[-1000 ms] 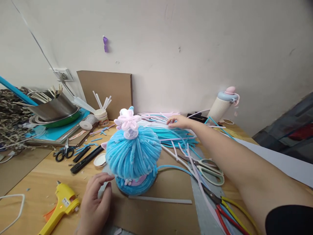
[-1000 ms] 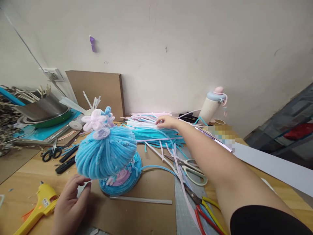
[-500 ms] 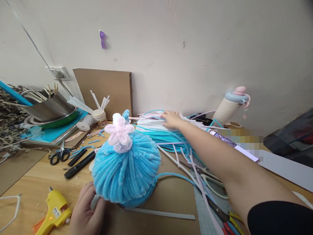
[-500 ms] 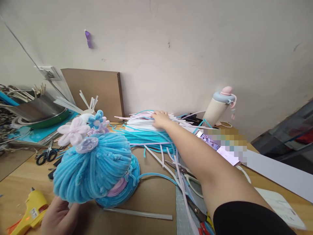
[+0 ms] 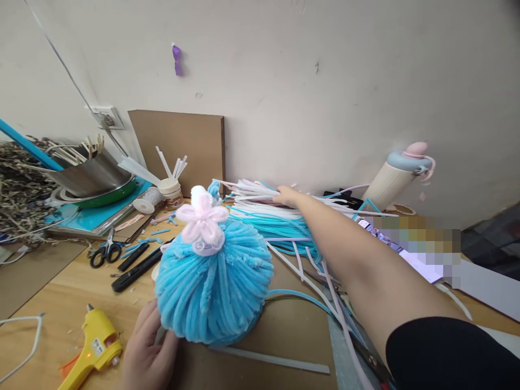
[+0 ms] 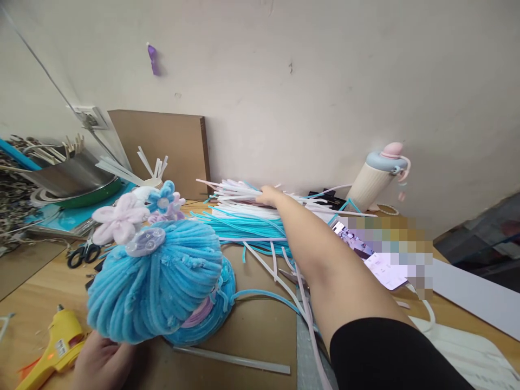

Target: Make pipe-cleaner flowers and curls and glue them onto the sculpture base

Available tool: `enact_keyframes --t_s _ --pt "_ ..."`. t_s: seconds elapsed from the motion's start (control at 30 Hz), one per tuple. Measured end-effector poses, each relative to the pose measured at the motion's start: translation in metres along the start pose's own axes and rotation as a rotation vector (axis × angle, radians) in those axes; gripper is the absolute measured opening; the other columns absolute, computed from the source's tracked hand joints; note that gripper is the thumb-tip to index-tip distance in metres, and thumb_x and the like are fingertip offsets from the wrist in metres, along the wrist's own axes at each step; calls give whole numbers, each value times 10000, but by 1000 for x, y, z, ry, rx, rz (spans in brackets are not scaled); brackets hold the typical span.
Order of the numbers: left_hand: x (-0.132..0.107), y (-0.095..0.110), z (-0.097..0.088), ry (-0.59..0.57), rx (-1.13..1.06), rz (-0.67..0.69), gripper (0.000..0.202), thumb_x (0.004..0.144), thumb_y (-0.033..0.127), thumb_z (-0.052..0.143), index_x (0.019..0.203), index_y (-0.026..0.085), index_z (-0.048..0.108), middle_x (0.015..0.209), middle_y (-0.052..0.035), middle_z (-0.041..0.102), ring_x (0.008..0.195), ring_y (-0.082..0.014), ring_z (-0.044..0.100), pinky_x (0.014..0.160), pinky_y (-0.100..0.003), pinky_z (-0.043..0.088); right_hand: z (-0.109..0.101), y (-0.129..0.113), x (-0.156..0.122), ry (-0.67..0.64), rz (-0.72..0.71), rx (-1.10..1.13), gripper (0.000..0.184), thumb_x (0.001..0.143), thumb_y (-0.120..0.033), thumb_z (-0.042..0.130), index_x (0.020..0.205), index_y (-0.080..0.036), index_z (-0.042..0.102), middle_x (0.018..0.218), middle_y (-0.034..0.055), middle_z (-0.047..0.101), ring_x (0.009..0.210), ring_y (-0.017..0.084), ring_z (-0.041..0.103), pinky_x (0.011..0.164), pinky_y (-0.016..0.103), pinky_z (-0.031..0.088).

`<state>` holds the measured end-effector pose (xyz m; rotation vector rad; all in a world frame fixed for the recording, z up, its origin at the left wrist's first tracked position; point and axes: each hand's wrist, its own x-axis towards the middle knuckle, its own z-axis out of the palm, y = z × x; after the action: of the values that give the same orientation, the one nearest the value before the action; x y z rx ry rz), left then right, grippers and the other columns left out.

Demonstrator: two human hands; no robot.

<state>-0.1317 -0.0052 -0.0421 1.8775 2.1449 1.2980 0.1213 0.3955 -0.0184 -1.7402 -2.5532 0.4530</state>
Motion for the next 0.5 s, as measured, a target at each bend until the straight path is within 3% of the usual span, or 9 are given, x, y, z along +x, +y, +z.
enact_keyframes --t_s 0.23,0.5 --pt "-3 -3 -1 -71 23 20 124 743 213 541 620 216 562 598 -18 611 769 -222 617 729 -306 512 -22 16 8 2 18 111 304 900 -321 535 1152 -152 548 1146 76 576 964 206 595 808 396 514" --pt "2 1 -2 -74 38 17 154 728 213 532 576 226 556 562 -19 596 767 -233 619 719 -318 522 -30 18 4 133 6 126 303 900 -321 536 1150 -151 550 1142 75 578 962 206 596 807 395 514"
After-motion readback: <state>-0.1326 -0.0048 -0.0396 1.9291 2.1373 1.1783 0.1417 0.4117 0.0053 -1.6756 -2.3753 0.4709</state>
